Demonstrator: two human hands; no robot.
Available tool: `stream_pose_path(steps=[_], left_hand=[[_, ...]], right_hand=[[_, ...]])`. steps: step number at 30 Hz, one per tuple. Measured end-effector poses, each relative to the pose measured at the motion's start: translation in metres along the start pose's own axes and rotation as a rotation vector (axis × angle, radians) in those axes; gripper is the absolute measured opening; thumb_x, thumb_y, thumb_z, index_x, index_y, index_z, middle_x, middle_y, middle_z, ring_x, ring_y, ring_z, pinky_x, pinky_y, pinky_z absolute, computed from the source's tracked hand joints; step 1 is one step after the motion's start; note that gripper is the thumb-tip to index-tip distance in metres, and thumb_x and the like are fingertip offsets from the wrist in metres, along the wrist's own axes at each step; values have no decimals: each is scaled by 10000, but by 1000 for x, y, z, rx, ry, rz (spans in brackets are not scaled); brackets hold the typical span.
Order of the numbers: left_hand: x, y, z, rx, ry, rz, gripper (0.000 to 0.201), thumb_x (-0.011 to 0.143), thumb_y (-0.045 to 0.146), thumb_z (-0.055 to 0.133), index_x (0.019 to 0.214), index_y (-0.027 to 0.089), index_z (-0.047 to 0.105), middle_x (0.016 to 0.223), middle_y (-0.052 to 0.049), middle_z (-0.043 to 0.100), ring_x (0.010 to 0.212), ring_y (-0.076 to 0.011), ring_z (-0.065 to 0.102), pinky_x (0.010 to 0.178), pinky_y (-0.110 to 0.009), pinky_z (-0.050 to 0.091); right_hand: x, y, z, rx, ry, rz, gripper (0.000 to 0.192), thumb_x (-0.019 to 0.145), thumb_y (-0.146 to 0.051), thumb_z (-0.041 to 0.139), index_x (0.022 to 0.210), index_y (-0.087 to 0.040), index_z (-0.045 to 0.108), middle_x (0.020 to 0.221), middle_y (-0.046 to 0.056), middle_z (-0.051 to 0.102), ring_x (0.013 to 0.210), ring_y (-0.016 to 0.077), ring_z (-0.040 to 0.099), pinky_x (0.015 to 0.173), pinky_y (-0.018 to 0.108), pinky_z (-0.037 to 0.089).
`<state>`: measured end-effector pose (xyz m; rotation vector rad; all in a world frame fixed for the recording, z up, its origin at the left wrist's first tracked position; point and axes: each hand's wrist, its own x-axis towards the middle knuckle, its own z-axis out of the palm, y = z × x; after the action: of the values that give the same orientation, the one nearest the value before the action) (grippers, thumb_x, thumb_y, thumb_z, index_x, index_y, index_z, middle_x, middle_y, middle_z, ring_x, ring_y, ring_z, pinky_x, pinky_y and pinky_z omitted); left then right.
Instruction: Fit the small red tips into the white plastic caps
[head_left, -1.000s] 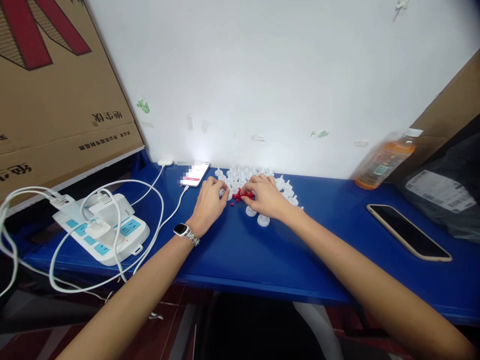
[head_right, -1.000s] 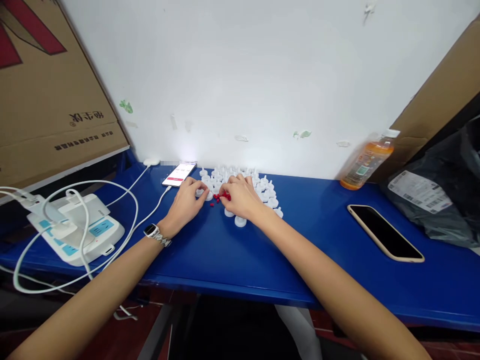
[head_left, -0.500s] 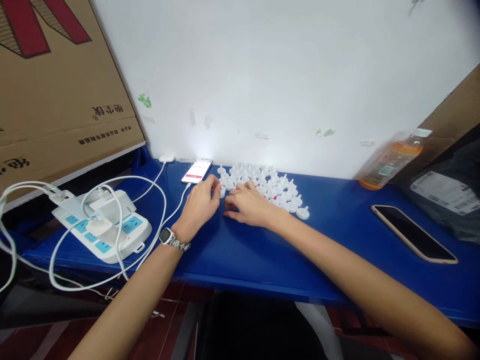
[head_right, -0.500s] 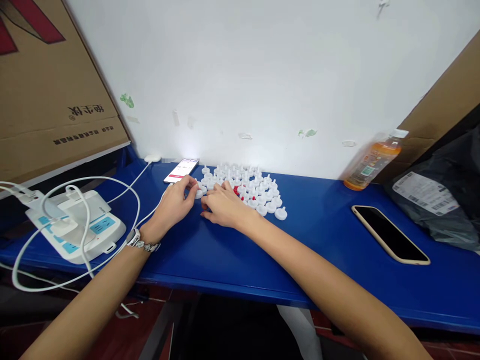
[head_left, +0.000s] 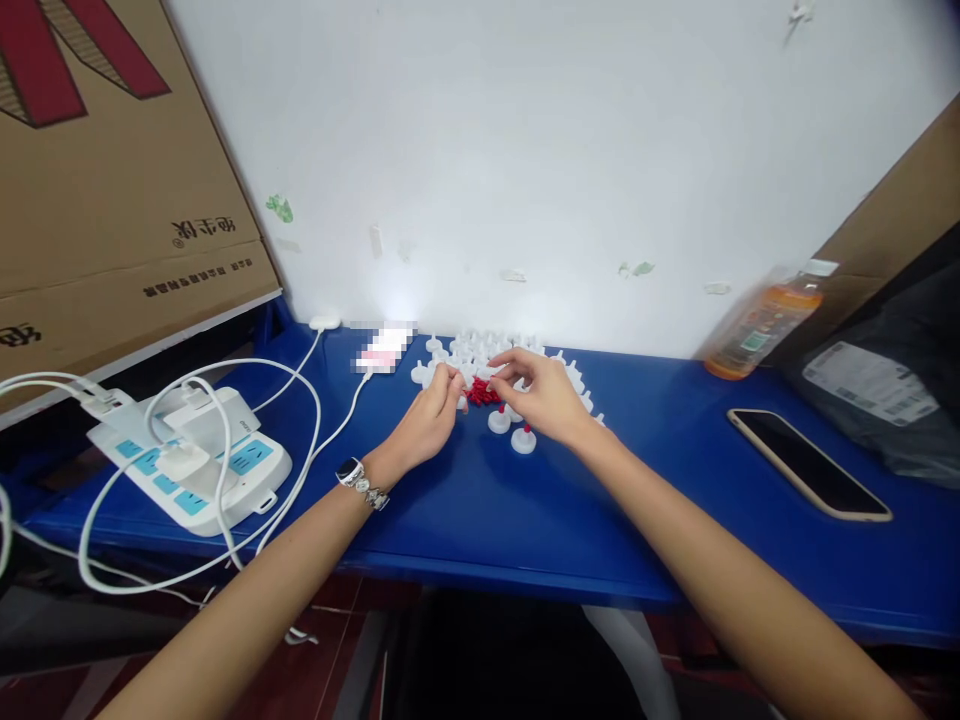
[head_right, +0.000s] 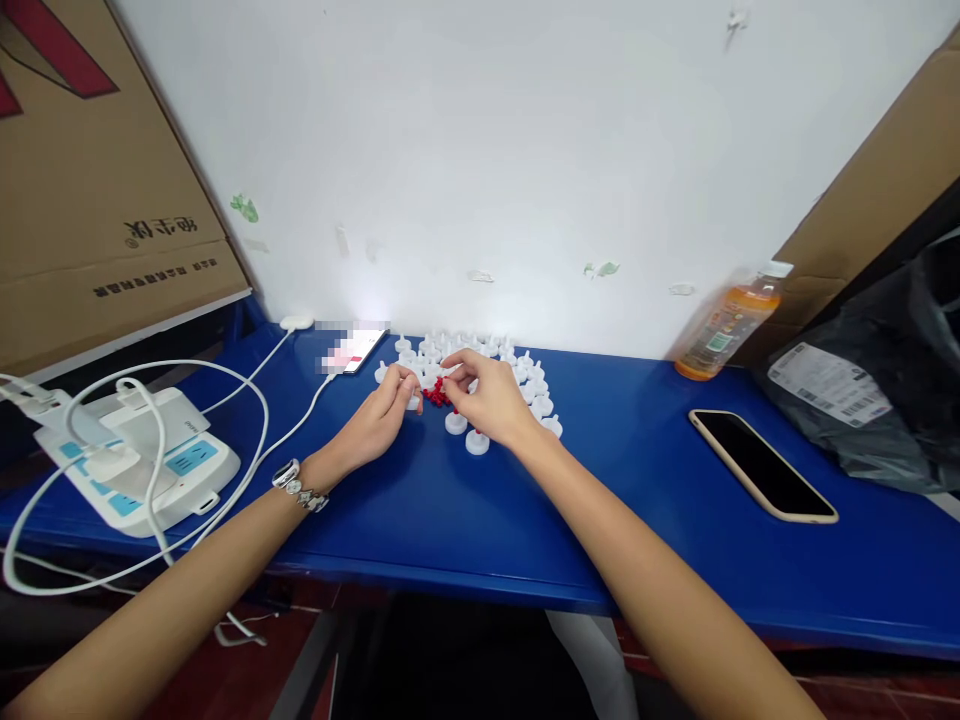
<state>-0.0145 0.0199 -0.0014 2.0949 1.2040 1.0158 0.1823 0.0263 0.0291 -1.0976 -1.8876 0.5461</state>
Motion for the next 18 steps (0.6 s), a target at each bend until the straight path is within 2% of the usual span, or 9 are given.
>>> stream_pose_path(steps=[4, 8, 11, 15, 18], left_hand=[[-3, 2, 2, 6, -42, -67, 358, 987, 513, 434, 1193, 227, 373, 909, -1, 596, 597, -120, 535, 643, -281, 458], [-6, 6, 5, 35, -47, -7, 495, 968, 421, 484, 1369, 213, 282, 951, -21, 592, 528, -89, 476, 612, -273, 446], [-7, 11, 7, 21, -54, 43, 506, 968, 360, 474, 1397, 201, 257, 950, -27, 619, 514, -86, 461, 614, -274, 448], [-8, 15, 8, 13, -82, 83, 505, 953, 311, 486, 1389, 202, 255, 1048, -54, 659, 495, -73, 465, 633, -280, 466], [-9, 14, 6, 31, -89, 76, 537, 932, 284, 502, 1399, 196, 252, 1008, -42, 663, 505, -81, 494, 633, -280, 470]], right_hand=[[-3, 0, 8, 178, 5, 87, 130, 814, -211, 639, 926, -180, 698, 819, 51, 762, 763, 179, 709, 723, 298, 524], [-5, -1, 16, 362, 8, 122, 156, 816, -324, 694, 875, -181, 674, 780, 49, 747, 714, 175, 706, 686, 293, 538], [-7, -1, 19, 393, 32, 93, 245, 800, -419, 731, 805, -185, 658, 761, 39, 729, 715, 165, 687, 689, 285, 532], [-8, 1, 23, 522, -29, 98, 335, 764, -495, 764, 783, -180, 653, 743, 40, 717, 703, 165, 669, 676, 289, 528], [-8, 1, 24, 526, -60, 103, 338, 746, -496, 783, 761, -178, 670, 726, 41, 714, 676, 164, 655, 641, 287, 514]])
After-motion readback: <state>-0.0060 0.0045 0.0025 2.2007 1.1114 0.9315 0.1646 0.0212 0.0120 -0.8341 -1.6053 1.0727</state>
